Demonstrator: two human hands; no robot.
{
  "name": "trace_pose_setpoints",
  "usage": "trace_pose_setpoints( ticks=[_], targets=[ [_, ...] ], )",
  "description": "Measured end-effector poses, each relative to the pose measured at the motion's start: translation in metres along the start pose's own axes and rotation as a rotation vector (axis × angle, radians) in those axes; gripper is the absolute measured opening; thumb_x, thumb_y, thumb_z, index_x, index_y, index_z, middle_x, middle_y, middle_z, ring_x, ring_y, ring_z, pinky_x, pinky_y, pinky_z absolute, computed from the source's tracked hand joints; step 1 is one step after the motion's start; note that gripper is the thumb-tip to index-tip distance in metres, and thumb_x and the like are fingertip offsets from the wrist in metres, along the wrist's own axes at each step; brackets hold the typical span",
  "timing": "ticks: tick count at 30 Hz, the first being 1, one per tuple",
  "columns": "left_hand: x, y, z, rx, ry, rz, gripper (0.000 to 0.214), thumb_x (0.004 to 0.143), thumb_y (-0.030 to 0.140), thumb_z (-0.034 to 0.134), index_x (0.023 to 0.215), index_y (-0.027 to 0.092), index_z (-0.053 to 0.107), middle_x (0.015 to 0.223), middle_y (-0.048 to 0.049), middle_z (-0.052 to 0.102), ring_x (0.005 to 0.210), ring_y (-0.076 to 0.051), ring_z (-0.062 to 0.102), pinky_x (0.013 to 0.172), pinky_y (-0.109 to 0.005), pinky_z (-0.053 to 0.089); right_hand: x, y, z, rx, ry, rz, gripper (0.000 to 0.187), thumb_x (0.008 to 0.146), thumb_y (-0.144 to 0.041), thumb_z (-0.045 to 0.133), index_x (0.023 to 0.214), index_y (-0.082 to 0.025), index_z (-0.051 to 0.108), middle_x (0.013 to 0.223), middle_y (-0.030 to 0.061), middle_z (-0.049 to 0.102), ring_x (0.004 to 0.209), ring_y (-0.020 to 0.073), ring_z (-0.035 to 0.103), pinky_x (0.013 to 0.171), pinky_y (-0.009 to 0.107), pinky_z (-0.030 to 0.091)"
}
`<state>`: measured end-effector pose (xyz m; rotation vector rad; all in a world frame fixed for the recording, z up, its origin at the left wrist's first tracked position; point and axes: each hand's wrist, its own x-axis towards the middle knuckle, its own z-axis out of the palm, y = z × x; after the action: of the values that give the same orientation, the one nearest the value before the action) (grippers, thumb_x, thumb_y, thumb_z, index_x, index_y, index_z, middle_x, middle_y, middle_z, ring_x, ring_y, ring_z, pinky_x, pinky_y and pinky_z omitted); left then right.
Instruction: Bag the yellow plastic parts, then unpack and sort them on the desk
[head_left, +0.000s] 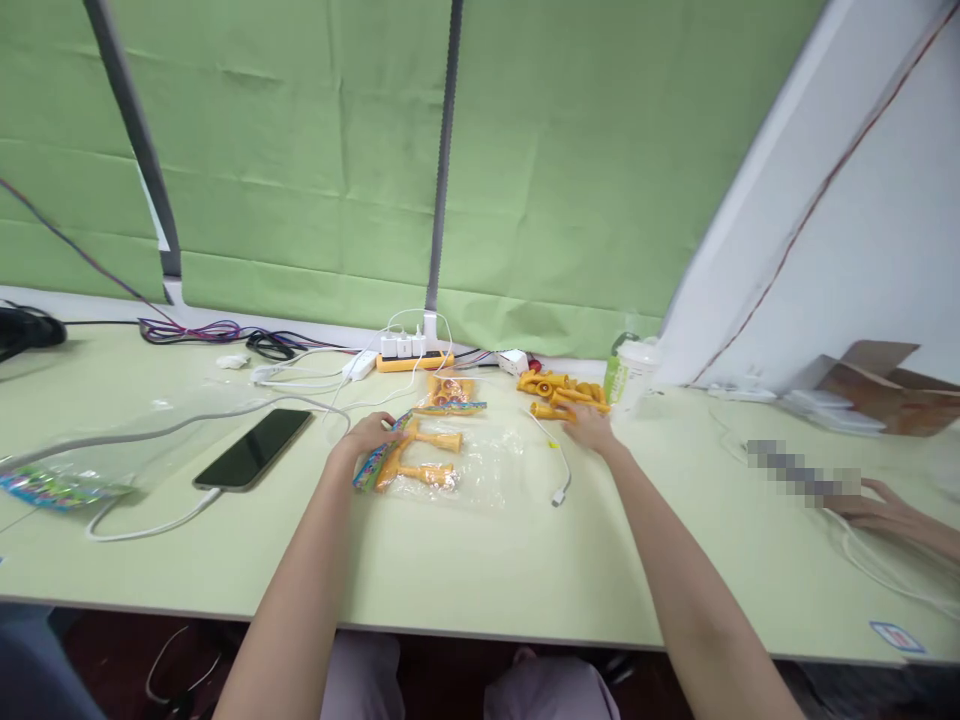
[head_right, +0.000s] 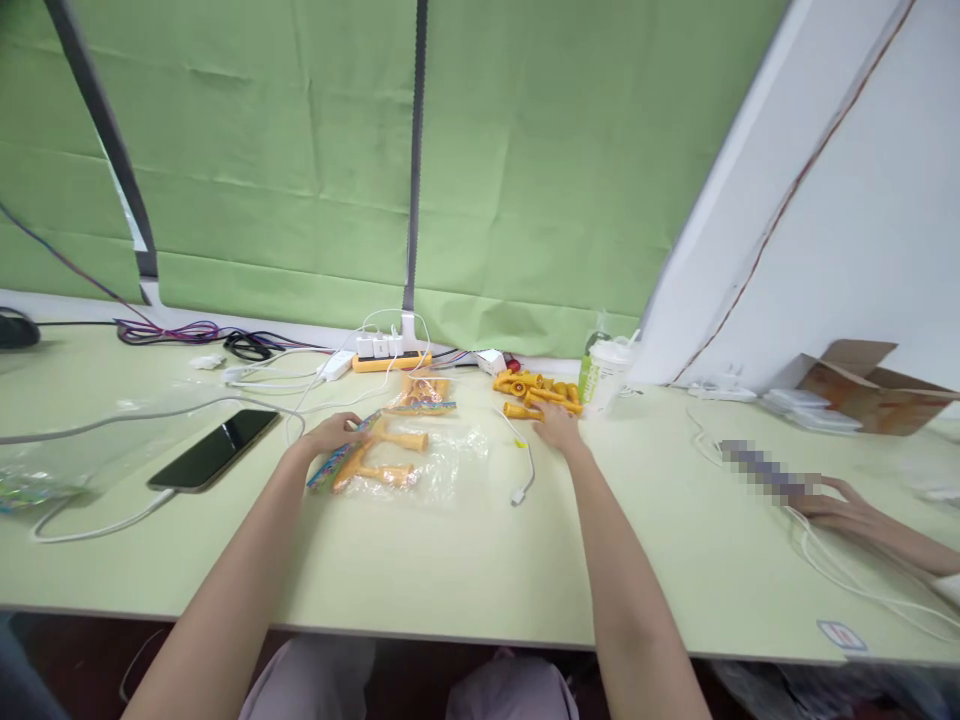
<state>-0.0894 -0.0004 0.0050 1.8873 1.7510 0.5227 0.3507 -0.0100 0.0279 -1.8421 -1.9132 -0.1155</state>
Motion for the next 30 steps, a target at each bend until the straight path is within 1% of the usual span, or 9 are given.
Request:
trace_pose_setpoints(
  ticks=[2, 4, 8, 12, 15, 18, 23, 26, 30],
  targets=[
    [0.001, -0.001, 0.002, -0.013, -0.021, 0.021, 0.053, 0.056, 0.056, 0.069, 0.093, 0.019, 0.060, 0.094, -0.0080, 0.069, 0.087, -0.022, 0.065, 0.071, -0.026, 0.048, 0.001, 0.000, 0.012, -0.100, -0.043, 0.064, 0.031, 0.077, -0.019, 0.058, 0.107, -0.015, 0.065, 0.115, 0.0169, 0.063, 0.114, 0.0338, 0.050, 0.096, 0.057, 0.030],
    [0.001, -0.002, 0.002, -0.023, -0.029, 0.033, 0.053, 0.056, 0.057, 0.069, 0.091, 0.019, 0.060, 0.089, -0.0066, 0.069, 0.085, -0.022, 0.065, 0.069, -0.025, 0.048, 0.002, -0.003, 0.017, -0.240, -0.051, 0.080, 0.024, 0.080, -0.020, 0.055, 0.100, -0.015, 0.067, 0.114, 0.0173, 0.063, 0.114, 0.0334, 0.049, 0.098, 0.057, 0.026],
    [0.001, -0.001, 0.002, -0.022, -0.026, 0.043, 0.051, 0.055, 0.059, 0.069, 0.086, 0.020, 0.061, 0.084, -0.0049, 0.069, 0.085, -0.022, 0.065, 0.069, -0.026, 0.048, 0.001, -0.006, 0.009, -0.458, -0.010, 0.036, 0.024, 0.086, -0.025, 0.046, 0.095, -0.018, 0.067, 0.106, 0.0153, 0.067, 0.108, 0.0299, 0.052, 0.098, 0.051, 0.026],
    [-0.003, 0.005, -0.002, -0.007, -0.020, 0.026, 0.053, 0.054, 0.057, 0.071, 0.090, 0.020, 0.061, 0.098, -0.0083, 0.069, 0.092, -0.023, 0.065, 0.077, -0.027, 0.048, -0.012, -0.008, -0.021, -0.308, 0.017, 0.017, 0.028, 0.087, -0.027, 0.042, 0.101, -0.018, 0.064, 0.096, 0.0125, 0.070, 0.095, 0.0254, 0.059, 0.093, 0.043, 0.033],
    [-0.005, 0.008, -0.004, 0.013, -0.030, 0.022, 0.056, 0.053, 0.056, 0.072, 0.093, 0.019, 0.062, 0.107, -0.0111, 0.067, 0.097, -0.025, 0.064, 0.081, -0.028, 0.047, -0.034, -0.023, -0.045, -0.077, -0.144, -0.103, 0.026, 0.086, -0.033, 0.044, 0.097, -0.021, 0.065, 0.088, 0.0062, 0.071, 0.083, 0.0220, 0.062, 0.082, 0.036, 0.041],
    [-0.006, 0.009, -0.005, 0.018, -0.023, 0.016, 0.058, 0.051, 0.058, 0.072, 0.093, 0.019, 0.063, 0.108, -0.0108, 0.067, 0.096, -0.025, 0.064, 0.081, -0.028, 0.047, -0.058, -0.052, -0.056, 0.060, -0.323, -0.227, 0.030, 0.084, -0.041, 0.045, 0.090, -0.023, 0.067, 0.085, 0.0047, 0.071, 0.077, 0.0215, 0.062, 0.075, 0.033, 0.043],
    [-0.003, 0.005, -0.003, 0.015, -0.004, 0.045, 0.054, 0.053, 0.057, 0.071, 0.090, 0.019, 0.063, 0.103, -0.0100, 0.069, 0.094, -0.025, 0.065, 0.077, -0.026, 0.049, -0.072, -0.099, -0.040, 0.065, -0.334, -0.386, 0.028, 0.083, -0.041, 0.050, 0.088, -0.023, 0.071, 0.087, 0.0058, 0.072, 0.085, 0.0233, 0.061, 0.088, 0.038, 0.039],
    [-0.001, 0.003, -0.001, -0.006, -0.002, 0.045, 0.050, 0.055, 0.054, 0.071, 0.089, 0.020, 0.063, 0.102, -0.0089, 0.069, 0.094, -0.024, 0.065, 0.078, -0.027, 0.049, -0.067, -0.115, -0.027, 0.092, -0.316, -0.453, 0.025, 0.084, -0.038, 0.050, 0.089, -0.024, 0.071, 0.089, 0.0044, 0.072, 0.086, 0.0221, 0.061, 0.092, 0.038, 0.037],
    [-0.001, 0.002, -0.001, -0.024, -0.022, 0.029, 0.047, 0.058, 0.050, 0.071, 0.093, 0.019, 0.062, 0.107, -0.0099, 0.068, 0.097, -0.023, 0.064, 0.081, -0.028, 0.048, -0.060, -0.127, -0.010, 0.129, -0.274, -0.436, 0.024, 0.084, -0.037, 0.052, 0.089, -0.023, 0.071, 0.089, 0.0047, 0.071, 0.086, 0.0212, 0.061, 0.088, 0.035, 0.039]
  ],
)
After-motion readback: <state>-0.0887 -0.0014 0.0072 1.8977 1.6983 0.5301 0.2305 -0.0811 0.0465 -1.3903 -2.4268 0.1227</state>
